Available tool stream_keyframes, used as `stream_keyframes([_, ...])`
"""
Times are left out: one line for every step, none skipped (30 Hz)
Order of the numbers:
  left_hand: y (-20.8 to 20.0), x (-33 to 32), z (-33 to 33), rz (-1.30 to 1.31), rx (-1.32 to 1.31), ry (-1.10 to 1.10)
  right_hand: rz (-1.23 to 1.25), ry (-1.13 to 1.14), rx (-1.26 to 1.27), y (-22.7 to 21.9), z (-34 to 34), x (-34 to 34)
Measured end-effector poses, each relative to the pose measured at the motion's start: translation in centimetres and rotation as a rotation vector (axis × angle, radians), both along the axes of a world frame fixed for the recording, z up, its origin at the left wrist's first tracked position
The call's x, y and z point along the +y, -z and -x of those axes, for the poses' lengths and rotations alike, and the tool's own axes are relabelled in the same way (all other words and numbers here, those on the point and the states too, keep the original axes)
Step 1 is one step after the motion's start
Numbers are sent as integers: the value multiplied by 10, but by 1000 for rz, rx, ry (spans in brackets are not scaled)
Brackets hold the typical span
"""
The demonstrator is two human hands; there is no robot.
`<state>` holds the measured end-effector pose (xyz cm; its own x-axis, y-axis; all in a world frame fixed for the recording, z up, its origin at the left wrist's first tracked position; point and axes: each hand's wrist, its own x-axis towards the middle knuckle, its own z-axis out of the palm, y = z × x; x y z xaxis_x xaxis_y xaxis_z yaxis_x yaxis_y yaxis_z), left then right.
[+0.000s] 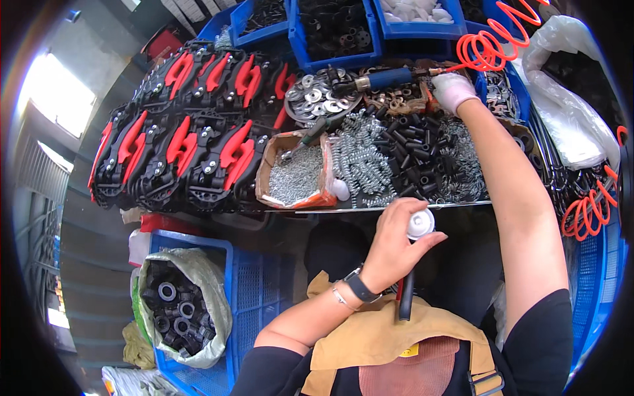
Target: The person assembles caulking guns by fitting handle components, applying adhesive, tightening screws with a pneumatic tool, attaching the barrel tube, and placing the finished tool into a plastic bag.
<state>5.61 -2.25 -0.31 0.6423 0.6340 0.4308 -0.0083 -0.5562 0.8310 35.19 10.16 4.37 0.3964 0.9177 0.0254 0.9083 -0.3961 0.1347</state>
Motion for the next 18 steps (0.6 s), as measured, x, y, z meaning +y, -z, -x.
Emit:
stream_keyframes([0,0,-2,15,37,35,0,12,-13,-1,-1,-3])
stream_keyframes([-1,-3,-3,13,37,31,-2,10,-108,-1,-4,-7])
stream_keyframes([-5,-8,-3,-17,-20,9,-92,-16,-134,-1,-7,-13])
stream_keyframes([-8,-10,-2,-47,-79,-12,-181,-42,-161,-6,-2,-22])
stream_keyframes([-6,-13,-1,204,-215,111,-287,-152,-227,-10,6,-32])
stream_keyframes([-4,-14,3,213,-221,105,-449,-314,-75,-21,27,-53])
stream_keyframes([2,-11,8,148,-127,47,-603,-478,84,-33,56,-78])
stream_keyframes([9,-7,15,81,-28,-29,-657,-594,448,-36,89,-101])
stream_keyframes([17,-4,17,57,0,-49,-582,-765,611,-35,106,-128])
stream_keyframes([20,-4,15,61,-39,-38,-569,-776,550,-21,121,-158])
stream_keyframes([23,-5,12,105,-78,-29,-582,-864,495,-8,130,-175])
stream_keyframes([26,-6,11,154,-111,-23,-591,-950,448,2,139,-188])
stream_keyframes([23,-7,10,131,-130,-53,-593,-897,380,1,146,-196])
stream_keyframes([24,-8,10,137,-128,-46,-595,-847,313,-2,151,-202])
stream_keyframes([26,-8,10,92,-123,-69,-600,-828,291,-2,155,-206])
stream_keyframes([26,-9,9,44,-121,-90,-600,-823,289,-2,155,-208])
stream_keyframes([27,-11,8,61,-134,-103,-587,-843,220,-1,153,-210])
stream_keyframes([28,-9,8,60,-135,-101,-574,-863,152,-1,151,-211])
